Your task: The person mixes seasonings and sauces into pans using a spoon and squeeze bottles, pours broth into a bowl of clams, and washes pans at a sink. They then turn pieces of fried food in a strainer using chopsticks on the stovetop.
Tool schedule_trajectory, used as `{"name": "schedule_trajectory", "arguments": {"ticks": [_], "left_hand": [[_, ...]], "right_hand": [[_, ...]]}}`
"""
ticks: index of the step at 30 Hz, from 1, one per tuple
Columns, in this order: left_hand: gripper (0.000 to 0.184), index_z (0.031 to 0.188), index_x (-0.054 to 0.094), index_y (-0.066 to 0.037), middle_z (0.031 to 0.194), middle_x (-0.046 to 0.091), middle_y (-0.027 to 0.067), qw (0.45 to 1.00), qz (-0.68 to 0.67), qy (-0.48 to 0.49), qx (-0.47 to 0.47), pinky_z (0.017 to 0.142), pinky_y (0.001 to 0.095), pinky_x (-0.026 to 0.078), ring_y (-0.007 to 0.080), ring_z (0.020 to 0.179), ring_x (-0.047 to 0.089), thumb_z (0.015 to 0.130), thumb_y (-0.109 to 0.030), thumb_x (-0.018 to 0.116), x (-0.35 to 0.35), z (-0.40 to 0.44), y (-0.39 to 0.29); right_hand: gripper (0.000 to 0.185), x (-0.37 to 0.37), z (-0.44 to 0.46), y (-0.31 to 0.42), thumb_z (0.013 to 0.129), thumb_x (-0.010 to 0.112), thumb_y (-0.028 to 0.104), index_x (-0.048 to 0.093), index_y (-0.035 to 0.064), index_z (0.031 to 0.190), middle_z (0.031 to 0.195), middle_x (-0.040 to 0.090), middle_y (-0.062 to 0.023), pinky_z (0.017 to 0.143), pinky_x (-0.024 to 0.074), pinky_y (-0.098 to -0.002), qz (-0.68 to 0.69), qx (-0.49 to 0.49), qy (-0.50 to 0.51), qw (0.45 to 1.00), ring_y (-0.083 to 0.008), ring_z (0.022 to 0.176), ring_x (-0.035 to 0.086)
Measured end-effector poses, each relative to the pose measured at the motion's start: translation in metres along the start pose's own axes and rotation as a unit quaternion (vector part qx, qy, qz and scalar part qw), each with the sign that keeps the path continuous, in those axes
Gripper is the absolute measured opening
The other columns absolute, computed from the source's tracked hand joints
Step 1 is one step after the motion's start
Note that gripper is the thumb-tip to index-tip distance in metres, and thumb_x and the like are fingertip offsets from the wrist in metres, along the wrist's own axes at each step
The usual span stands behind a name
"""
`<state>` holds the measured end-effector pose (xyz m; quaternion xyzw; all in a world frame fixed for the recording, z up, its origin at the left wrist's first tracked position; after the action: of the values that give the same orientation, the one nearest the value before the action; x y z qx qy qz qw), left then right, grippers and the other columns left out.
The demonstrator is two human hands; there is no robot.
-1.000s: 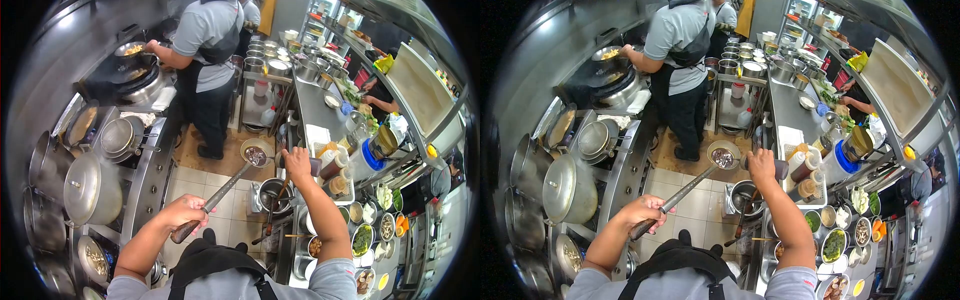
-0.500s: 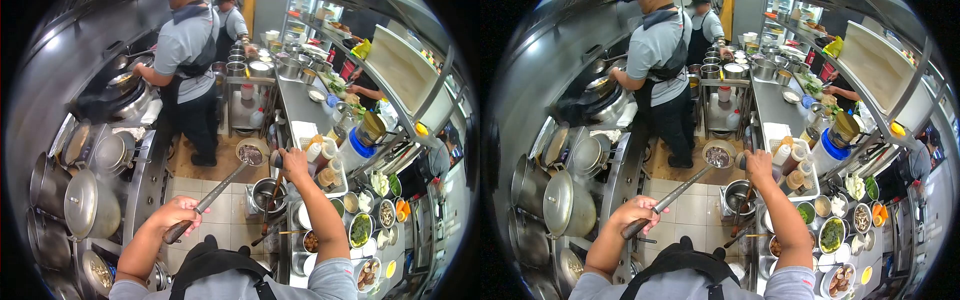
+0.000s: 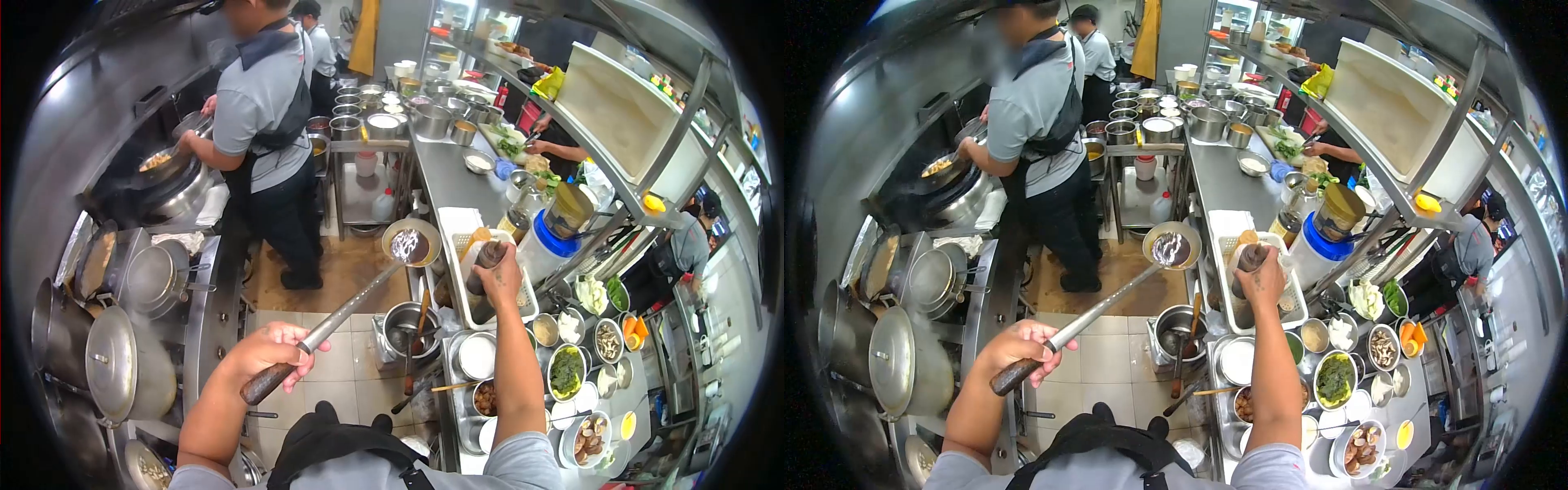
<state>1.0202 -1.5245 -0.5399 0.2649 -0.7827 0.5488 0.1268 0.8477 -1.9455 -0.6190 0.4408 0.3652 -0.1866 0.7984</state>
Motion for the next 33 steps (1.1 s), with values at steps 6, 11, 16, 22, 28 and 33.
{"name": "schedule_trajectory", "arguments": {"ticks": [6, 11, 16, 22, 28, 33], "left_hand": [[0.047, 0.117, 0.047, 0.015, 0.069, 0.06, 0.0136, 0.999, 0.008, -0.027, -0.016, 0.044, 0.027, 0.049, 0.0161, 0.046, 0.057, 0.076, -0.003, 0.062, -0.009, -0.005, 0.012], [0.045, 0.116, 0.047, 0.016, 0.069, 0.06, 0.0126, 0.997, 0.025, -0.063, -0.029, 0.045, 0.0268, 0.05, 0.0168, 0.047, 0.057, 0.077, -0.003, 0.059, -0.018, -0.014, 0.026], [0.042, 0.115, 0.048, 0.015, 0.069, 0.06, 0.0115, 0.992, 0.054, -0.108, -0.045, 0.045, 0.027, 0.05, 0.0166, 0.048, 0.058, 0.078, -0.002, 0.058, -0.025, -0.025, 0.027], [0.039, 0.113, 0.05, 0.013, 0.067, 0.059, 0.0102, 0.991, 0.032, -0.128, -0.024, 0.043, 0.0266, 0.049, 0.0158, 0.046, 0.057, 0.078, -0.002, 0.057, -0.036, -0.032, 0.035], [0.038, 0.113, 0.051, 0.012, 0.067, 0.06, 0.0099, 0.99, 0.032, -0.135, -0.011, 0.043, 0.0264, 0.048, 0.0145, 0.045, 0.055, 0.078, -0.003, 0.058, -0.044, -0.036, 0.034], [0.039, 0.113, 0.051, 0.011, 0.067, 0.059, 0.0098, 0.988, 0.044, -0.15, -0.005, 0.044, 0.0262, 0.048, 0.0141, 0.045, 0.055, 0.078, -0.004, 0.059, -0.039, -0.042, 0.025]], "right_hand": [[0.046, 0.011, 0.018, -0.004, 0.056, 0.082, 0.033, 0.066, 0.0054, 0.089, 0.101, 0.066, -0.0164, 0.091, 0.0404, -0.0433, -0.239, 0.027, 0.062, 0.969, -0.0325, 0.098, 0.06], [0.03, 0.046, 0.057, 0.018, 0.069, 0.072, 0.023, 0.069, 0.0054, 0.094, 0.105, 0.064, -0.0147, 0.098, 0.0341, -0.0466, -0.294, -0.063, 0.022, 0.954, -0.0278, 0.107, 0.056], [0.015, 0.096, 0.064, 0.004, 0.077, 0.06, 0.012, 0.071, 0.005, 0.083, 0.094, 0.066, -0.0176, 0.094, 0.041, -0.0459, -0.274, -0.045, 0.09, 0.957, -0.031, 0.094, 0.062], [0.017, 0.083, 0.065, -0.008, 0.072, 0.064, 0.003, 0.068, -0.0011, 0.088, 0.093, 0.064, -0.0225, 0.079, 0.0509, -0.0422, -0.204, -0.079, 0.099, 0.971, -0.0375, 0.089, 0.063], [0.073, -0.041, 0.084, 0.078, 0.06, 0.083, 0.01, 0.045, 0.0027, 0.123, 0.11, 0.058, -0.0121, 0.091, 0.0448, -0.0333, 0.224, -0.187, 0.025, 0.956, -0.0211, 0.106, 0.054], [0.067, 0.027, 0.037, 0.115, 0.073, 0.076, 0.016, 0.036, -0.0002, 0.125, 0.113, 0.053, -0.0144, 0.093, 0.041, -0.0351, 0.311, -0.159, 0.136, 0.927, -0.0239, 0.106, 0.052]]}}
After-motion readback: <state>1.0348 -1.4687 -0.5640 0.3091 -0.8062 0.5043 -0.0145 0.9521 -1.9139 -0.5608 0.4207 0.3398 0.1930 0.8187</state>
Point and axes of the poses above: each hand's wrist, its own z-axis towards the middle knuckle, its own x-axis out of the palm, y = z × x, the point moved 2 cm from there along z, towards the middle knuckle
